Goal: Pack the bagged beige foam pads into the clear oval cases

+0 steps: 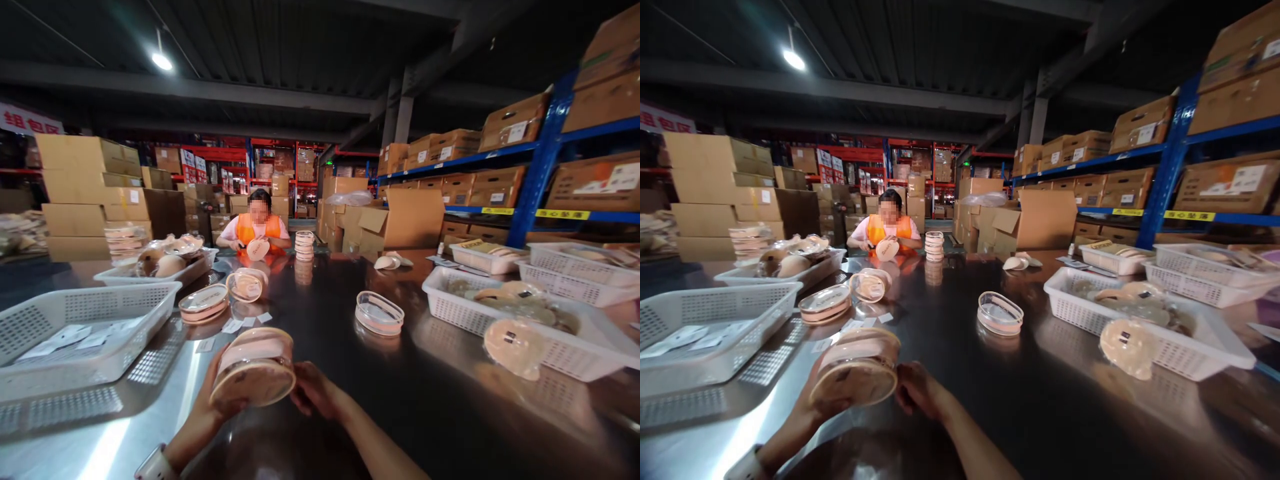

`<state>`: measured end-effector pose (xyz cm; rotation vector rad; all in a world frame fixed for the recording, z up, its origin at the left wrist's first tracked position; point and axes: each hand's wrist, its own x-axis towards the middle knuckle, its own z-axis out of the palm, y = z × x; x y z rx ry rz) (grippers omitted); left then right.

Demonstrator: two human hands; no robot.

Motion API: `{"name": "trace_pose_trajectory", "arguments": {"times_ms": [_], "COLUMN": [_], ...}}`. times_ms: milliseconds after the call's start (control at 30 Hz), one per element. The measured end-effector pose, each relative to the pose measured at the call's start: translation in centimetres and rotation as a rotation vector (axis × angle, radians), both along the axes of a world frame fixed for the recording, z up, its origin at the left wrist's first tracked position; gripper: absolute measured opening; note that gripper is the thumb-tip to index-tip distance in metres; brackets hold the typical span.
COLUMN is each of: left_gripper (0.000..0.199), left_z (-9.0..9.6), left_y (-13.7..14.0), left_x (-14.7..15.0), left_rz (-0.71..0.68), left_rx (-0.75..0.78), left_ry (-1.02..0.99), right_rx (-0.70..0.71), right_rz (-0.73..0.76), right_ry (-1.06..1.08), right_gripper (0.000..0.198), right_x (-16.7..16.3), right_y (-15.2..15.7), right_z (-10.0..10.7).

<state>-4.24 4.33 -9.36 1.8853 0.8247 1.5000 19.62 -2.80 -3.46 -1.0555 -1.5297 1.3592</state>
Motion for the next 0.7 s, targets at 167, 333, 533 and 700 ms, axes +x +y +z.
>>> {"name": "trace_pose_trajectory", "arguments": {"times_ms": [167,333,533,700], "left_gripper": [0.073,0.051,0.066,0.053], "left_z": [0.1,2.1,3.2,2.9], "left_y": [0.2,-1.2,-6.3,-5.3], "left_x": [-1.9,-1.5,3.4,3.0], "left_rz": [0.062,0.337,0.580,0.397], "left_rx": [0.039,0.389,0.681,0.355], "left_ry": [0.132,0.497,0.816,0.346], "right_rx": [0.086,0.152,0.470,0.594], "right_rz": [-0.067,-0.114,-0.182,-0.470], "right_ry": [-0.033,-0.231,-0.757,-0.433], "right_gripper": [0.034,0.025,0.020,0.040], "right_x": [0.7,-0.1,-3.9,-1.5], "right_y": [-0.1,-1.5,-3.8,-2.5], "right_z": [0.7,1.6,1.0,0.7]}}
